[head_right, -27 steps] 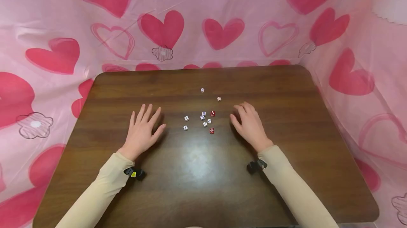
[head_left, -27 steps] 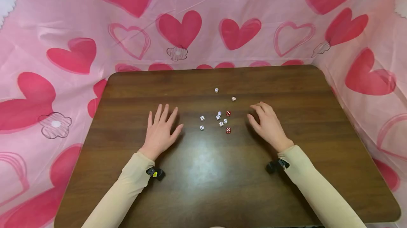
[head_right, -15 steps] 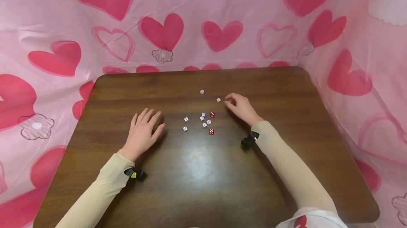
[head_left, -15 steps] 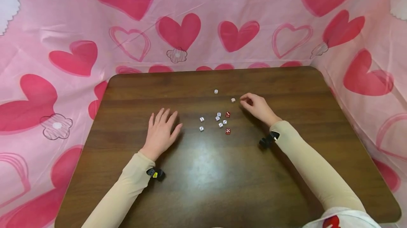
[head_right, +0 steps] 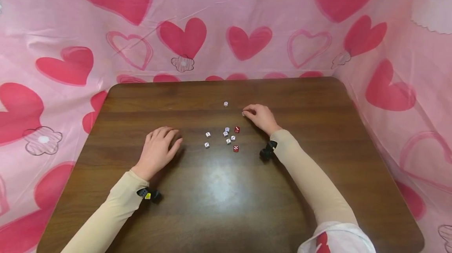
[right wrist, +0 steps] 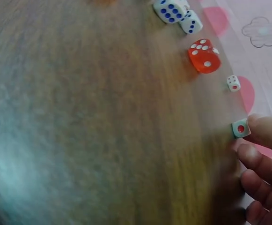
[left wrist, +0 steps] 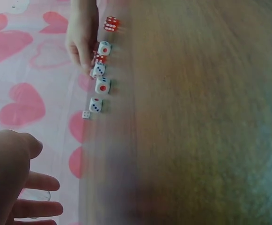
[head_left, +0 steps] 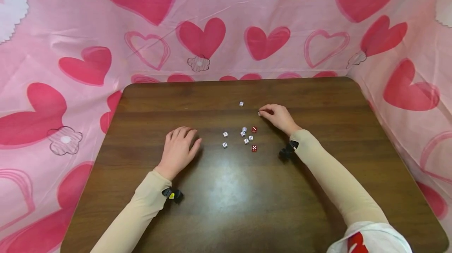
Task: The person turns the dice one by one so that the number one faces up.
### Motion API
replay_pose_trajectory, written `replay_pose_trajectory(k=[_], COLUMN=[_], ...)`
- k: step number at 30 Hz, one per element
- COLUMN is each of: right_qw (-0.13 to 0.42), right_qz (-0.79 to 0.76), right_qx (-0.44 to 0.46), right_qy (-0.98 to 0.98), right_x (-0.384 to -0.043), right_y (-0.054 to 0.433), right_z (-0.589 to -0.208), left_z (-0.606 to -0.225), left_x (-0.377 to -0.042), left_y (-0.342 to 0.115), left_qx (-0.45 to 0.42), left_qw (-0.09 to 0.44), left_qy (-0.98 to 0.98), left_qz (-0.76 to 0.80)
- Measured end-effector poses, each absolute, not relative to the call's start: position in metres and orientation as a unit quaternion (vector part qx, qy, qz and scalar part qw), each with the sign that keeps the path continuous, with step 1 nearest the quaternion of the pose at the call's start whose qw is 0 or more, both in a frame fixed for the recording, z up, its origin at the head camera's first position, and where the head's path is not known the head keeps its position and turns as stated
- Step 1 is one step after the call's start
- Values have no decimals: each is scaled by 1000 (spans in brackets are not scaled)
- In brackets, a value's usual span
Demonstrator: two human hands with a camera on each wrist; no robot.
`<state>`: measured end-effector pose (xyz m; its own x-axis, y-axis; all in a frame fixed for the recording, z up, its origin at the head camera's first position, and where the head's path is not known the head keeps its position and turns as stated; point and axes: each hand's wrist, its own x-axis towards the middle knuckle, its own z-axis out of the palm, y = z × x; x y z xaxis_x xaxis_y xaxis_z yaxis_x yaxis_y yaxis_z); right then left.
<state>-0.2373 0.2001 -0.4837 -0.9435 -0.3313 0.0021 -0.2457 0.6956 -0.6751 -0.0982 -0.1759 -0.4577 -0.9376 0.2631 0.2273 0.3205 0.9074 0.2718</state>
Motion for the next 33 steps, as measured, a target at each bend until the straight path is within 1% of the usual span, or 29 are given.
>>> replay_pose_trajectory(k=[4,9,19,33], right_qw=[63,80,69,95], right_qz=[-362,-379,-380,-378], right_qx=[-146,-141,-151,-151], right_qy=[918,911,910,908], right_x=[-234,-232,-233,-237], right_y=[199,203,207,209], right_z=[-484,-484,-486,-484], left_z=[-458,-457,-459,-458], left_x=[-99,-98,-98,-97], left_y=[-176,-177,-179,-181], left_qx=[-151,-149,-147,-145], left_qw=[92,92,95,80], left_qy=[-971,-971,-971,-973], left_qz=[-161,-165,-162,-163])
